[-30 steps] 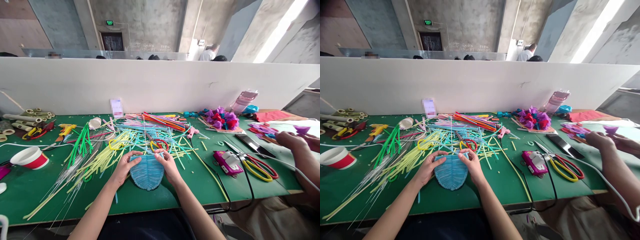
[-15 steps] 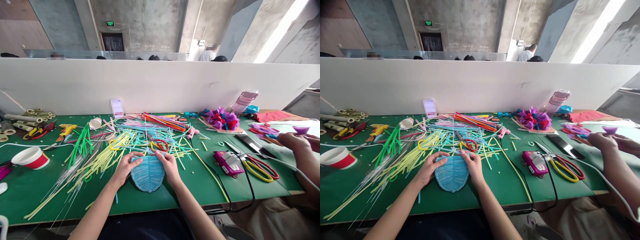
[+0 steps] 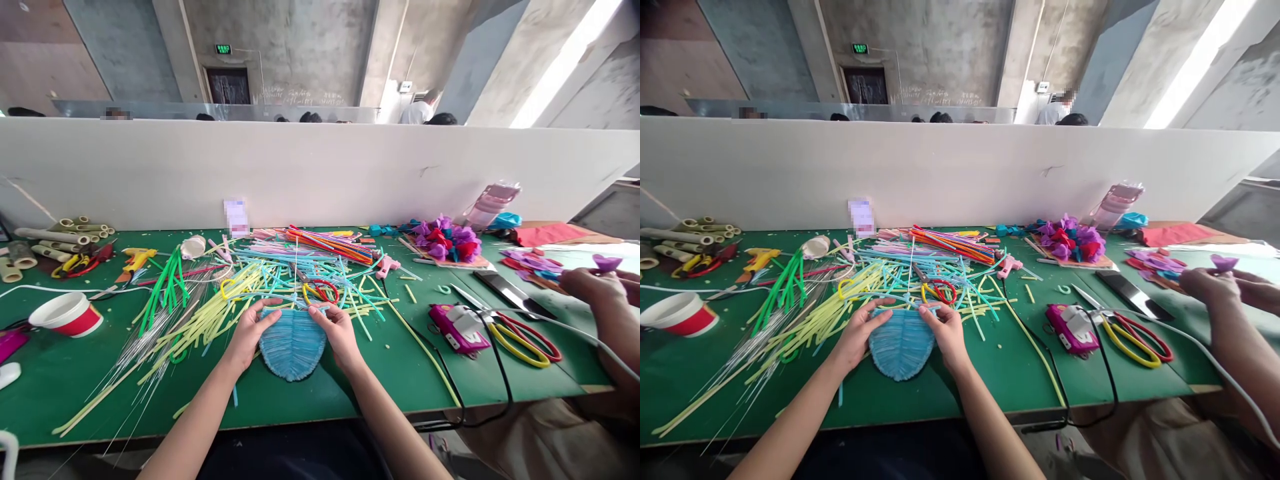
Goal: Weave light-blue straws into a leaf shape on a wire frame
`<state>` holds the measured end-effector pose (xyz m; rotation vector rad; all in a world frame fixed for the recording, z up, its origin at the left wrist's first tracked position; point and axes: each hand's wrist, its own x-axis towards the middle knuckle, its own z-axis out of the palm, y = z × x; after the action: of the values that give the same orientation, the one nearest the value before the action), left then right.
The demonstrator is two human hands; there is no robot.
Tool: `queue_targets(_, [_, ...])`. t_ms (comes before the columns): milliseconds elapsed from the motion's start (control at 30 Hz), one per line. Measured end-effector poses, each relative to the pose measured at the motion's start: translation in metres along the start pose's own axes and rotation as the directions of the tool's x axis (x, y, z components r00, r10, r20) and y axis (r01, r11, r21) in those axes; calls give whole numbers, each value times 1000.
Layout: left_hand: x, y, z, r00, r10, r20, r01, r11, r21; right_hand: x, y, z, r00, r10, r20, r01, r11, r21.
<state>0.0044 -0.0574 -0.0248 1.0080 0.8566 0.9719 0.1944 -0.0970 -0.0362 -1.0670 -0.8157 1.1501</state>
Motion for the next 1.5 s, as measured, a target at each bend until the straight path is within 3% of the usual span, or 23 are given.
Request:
queue_targets(167, [2,-2,-1,999,22,-39,-22,1000,-17,0,6,1,998,-41,-54,42,999,16])
queue_targets(400, [-3,-2,5,1000,-14,11,15,999,-43,2,6,3,986,-54,-161,68,994,87])
queue_targets(533, [0,-3,2,994,30,-104,-36,998,-58,2,10,6,988,-37,-152,49,996,74])
queue_targets(600, [4,-4,-3,978,72,-197,-84,995,-56,1,10,7,980,-92,-176,101,994,39])
queue_targets(667, [7,-4,-8,954,106,-282,-122,992,-41,-1,6,5,932,-272,-240,251,961,-114])
queue_targets(733, [8,-4,-11,932,125,-340,-139,990,-17,-2,-6,3,815,-521,-251,414,829,-376])
queue_targets(767, [8,-4,-12,925,129,-358,-139,990,-2,-2,-16,3,761,-609,-225,456,748,-483])
queue_targets(833, [8,-4,-13,921,127,-367,-125,992,30,4,-39,4,696,-709,-112,528,612,-589])
queue_targets(900, [7,-4,-10,927,120,-355,-103,992,68,18,-65,11,717,-696,40,563,545,-622])
queue_targets(1000, [5,-4,-4,934,136,-330,-94,986,139,56,-97,33,806,-517,289,550,473,-688])
queue_targets(1033, [4,-5,-3,933,150,-326,-101,981,165,71,-105,41,848,-411,334,509,459,-728])
queue_targets(1100, [4,-4,0,929,184,-321,-118,970,213,99,-116,58,872,-313,377,486,450,-750])
queue_targets(1200, [7,3,2,922,229,-313,-143,951,274,127,-122,76,882,-203,426,471,434,-768])
queue_targets(1300, [21,22,1,927,273,-257,-180,925,336,132,-124,83,884,-152,442,462,437,-772])
queue_targets(1500, [77,99,4,952,306,25,-280,828,485,134,-125,69,908,-308,285,396,407,-823])
